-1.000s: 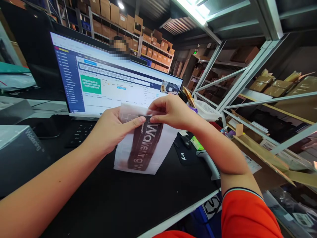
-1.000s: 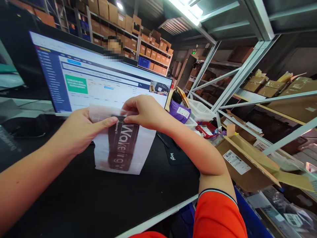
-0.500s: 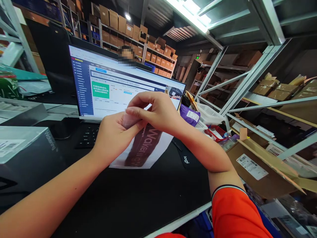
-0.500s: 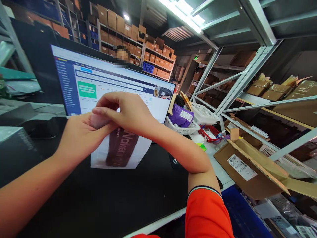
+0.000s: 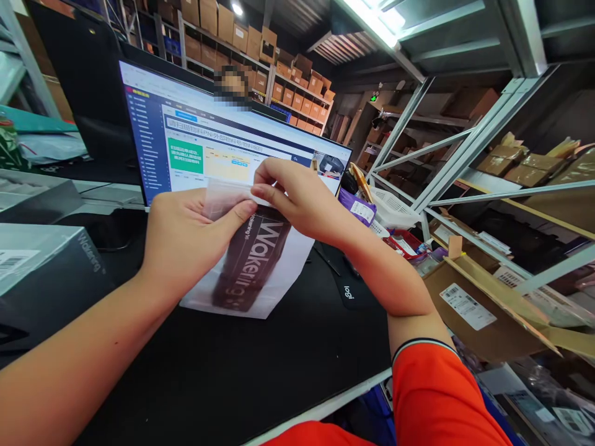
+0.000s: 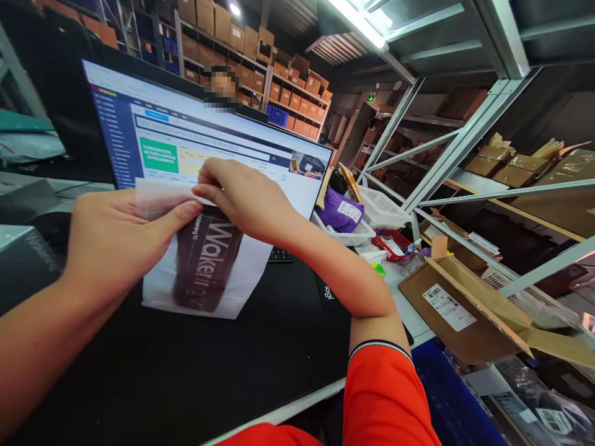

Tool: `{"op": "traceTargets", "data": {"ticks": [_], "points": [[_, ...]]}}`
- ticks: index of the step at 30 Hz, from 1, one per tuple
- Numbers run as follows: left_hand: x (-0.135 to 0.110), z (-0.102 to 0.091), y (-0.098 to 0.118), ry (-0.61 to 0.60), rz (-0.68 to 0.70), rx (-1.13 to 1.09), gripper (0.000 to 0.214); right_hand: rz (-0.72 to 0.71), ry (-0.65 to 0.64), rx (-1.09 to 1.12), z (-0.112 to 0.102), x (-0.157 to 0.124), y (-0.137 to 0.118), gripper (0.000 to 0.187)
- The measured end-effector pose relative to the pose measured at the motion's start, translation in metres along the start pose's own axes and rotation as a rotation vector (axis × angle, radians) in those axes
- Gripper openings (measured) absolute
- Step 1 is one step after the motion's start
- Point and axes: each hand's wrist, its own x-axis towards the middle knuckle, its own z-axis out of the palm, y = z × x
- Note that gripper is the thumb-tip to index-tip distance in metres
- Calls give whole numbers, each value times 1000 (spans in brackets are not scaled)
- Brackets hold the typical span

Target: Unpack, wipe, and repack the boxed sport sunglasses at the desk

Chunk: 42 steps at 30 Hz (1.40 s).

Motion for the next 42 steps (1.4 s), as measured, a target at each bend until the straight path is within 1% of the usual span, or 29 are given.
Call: {"op": "traceTargets", "data": {"ticks": [2,6,8,11,13,15,17,18,19,20,21,22,23,24,26,28,29,30,31,32,33,34,35,36,37,39,40,42], "points": [[1,-6,-1,17,1,7,33,1,-15,19,-3,-3,8,12],[-2,-20,-6,124,-62,73,36,47,-53,134,-9,-18,31,16],[-4,-24,-9,157,-75,112,38,59,-65,200,-11,-26,44,16],[-4,-26,-13,110,-28,166,36,81,-89,222,-13,-37,60,15],[-1,-25,-15,105,15,219,40,94,-41,186,-12,-42,65,16],[4,-22,-15,130,71,311,49,43,67,127,-9,-44,64,18],[7,-17,-13,129,202,397,53,-66,143,53,-3,-43,57,38],[7,-14,-12,98,282,423,52,-118,141,13,1,-40,51,48],[5,-10,-10,53,350,439,49,-159,109,-21,5,-36,44,52],[3,-6,-8,2,390,449,48,-181,59,-45,9,-31,38,48],[-1,-3,-6,-51,389,461,47,-189,0,-61,14,-26,33,40],[-6,-1,-3,-105,358,471,49,-192,-57,-70,18,-21,30,31],[-12,-1,-1,-151,311,469,51,-203,-97,-65,22,-17,29,25],[-17,-4,1,-189,266,444,55,-230,-113,-41,27,-15,31,23],[-30,-19,2,-264,210,333,67,-317,-89,64,37,-23,45,22],[-41,-39,-3,-324,186,203,72,-385,-41,217,51,-46,71,20],[-45,-48,-9,-340,167,167,69,-371,-22,282,60,-62,87,20],[-49,-54,-18,-359,114,171,65,-334,-29,312,69,-81,103,20],[-51,-57,-30,-384,37,223,60,-269,-29,310,79,-100,119,21],[-53,-56,-45,-420,-46,299,59,-176,-48,282,88,-120,133,20],[-53,-51,-63,-479,-127,396,60,-78,-72,239,97,-139,146,19],[-54,-42,-82,-564,-189,484,67,11,-102,184,104,-156,156,18],[-56,-32,-102,-643,-162,521,77,100,-131,125,110,-171,165,18],[-58,-20,-122,-751,-132,541,81,188,-154,70,113,-185,171,20],[-61,-9,-139,-815,-143,547,78,278,-166,24,114,-197,177,23],[-69,9,-164,-888,-155,556,74,458,-153,-39,108,-218,187,23],[-72,15,-172,-908,-156,559,71,542,-128,-64,101,-228,192,21],[-76,21,-180,-936,-141,567,67,689,-54,-126,83,-250,202,19]]}}
